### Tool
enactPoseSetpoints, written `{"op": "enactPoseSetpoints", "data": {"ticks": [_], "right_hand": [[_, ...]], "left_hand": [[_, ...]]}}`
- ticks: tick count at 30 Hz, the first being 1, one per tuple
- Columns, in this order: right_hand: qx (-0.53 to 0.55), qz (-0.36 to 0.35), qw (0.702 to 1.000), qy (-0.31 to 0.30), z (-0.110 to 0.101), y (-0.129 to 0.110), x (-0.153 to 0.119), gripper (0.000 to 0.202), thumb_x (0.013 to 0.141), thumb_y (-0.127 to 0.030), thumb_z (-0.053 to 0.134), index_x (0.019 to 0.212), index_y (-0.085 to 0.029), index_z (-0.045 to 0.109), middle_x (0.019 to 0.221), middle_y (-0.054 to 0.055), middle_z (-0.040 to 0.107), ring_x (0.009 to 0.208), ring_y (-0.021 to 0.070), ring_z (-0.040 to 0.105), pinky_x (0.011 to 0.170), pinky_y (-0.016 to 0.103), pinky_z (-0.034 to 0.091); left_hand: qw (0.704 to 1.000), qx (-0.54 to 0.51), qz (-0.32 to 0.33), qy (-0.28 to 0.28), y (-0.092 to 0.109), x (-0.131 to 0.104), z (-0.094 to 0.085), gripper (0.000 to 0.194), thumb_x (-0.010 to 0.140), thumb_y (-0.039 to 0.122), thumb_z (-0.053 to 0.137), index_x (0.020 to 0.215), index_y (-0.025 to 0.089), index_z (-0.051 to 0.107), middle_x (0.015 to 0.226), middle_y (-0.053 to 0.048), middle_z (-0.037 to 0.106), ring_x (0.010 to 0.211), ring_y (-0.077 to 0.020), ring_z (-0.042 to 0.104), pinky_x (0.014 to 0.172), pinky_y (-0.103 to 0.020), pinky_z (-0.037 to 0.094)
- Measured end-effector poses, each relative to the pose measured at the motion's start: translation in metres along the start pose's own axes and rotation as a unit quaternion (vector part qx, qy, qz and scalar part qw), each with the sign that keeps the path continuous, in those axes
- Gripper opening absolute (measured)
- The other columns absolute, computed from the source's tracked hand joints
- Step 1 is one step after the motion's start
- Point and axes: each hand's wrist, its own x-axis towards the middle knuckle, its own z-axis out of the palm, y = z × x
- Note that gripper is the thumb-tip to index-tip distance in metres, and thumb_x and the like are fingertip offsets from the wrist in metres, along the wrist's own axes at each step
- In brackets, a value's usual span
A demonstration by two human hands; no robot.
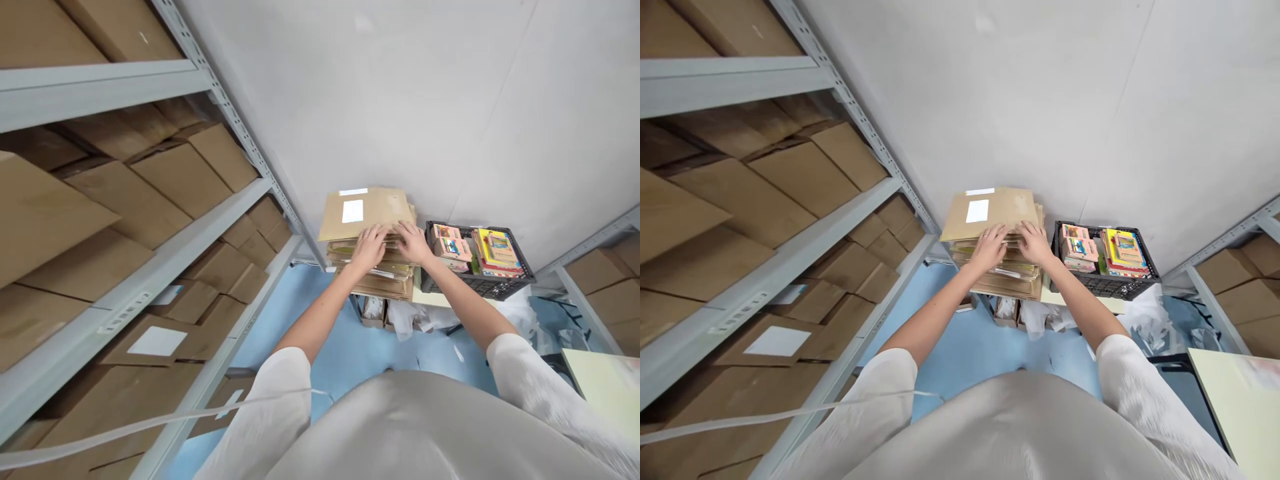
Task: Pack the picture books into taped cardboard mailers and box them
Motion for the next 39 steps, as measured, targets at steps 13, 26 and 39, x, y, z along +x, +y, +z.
{"op": "enactPoseSetpoints", "data": {"ticks": [13,26,39], "right_hand": [[-0.088,-0.01,0.995,-0.052,0.014,-0.002,0.012,0.053,0.105,-0.045,0.054,0.151,-0.021,0.062,0.155,0.017,0.062,0.136,0.0372,0.052,0.115,0.054,0.031],[-0.144,-0.008,0.989,0.022,-0.041,0.008,-0.024,0.053,0.11,-0.029,0.039,0.161,-0.023,0.052,0.159,0.013,0.061,0.137,0.0345,0.05,0.112,0.051,0.03],[-0.171,0.169,0.966,0.096,-0.135,0.094,-0.169,0.054,0.109,-0.029,0.041,0.161,-0.025,0.055,0.162,0.01,0.059,0.142,0.0356,0.049,0.12,0.055,0.027]], "left_hand": [[0.996,0.059,0.006,-0.069,-0.041,-0.001,0.001,0.049,0.11,0.026,0.04,0.155,0.024,0.06,0.16,-0.012,0.06,0.151,-0.029,0.051,0.127,-0.051,0.034],[0.996,0.063,0.066,-0.012,0.016,0.019,-0.015,0.057,0.104,0.013,0.041,0.158,0.022,0.056,0.16,-0.016,0.059,0.15,-0.0295,0.052,0.129,-0.05,0.034],[0.974,-0.035,0.224,-0.023,0.176,0.091,0.042,0.055,0.106,0.016,0.04,0.159,0.023,0.054,0.162,-0.016,0.057,0.154,-0.032,0.047,0.129,-0.055,0.032]]}}
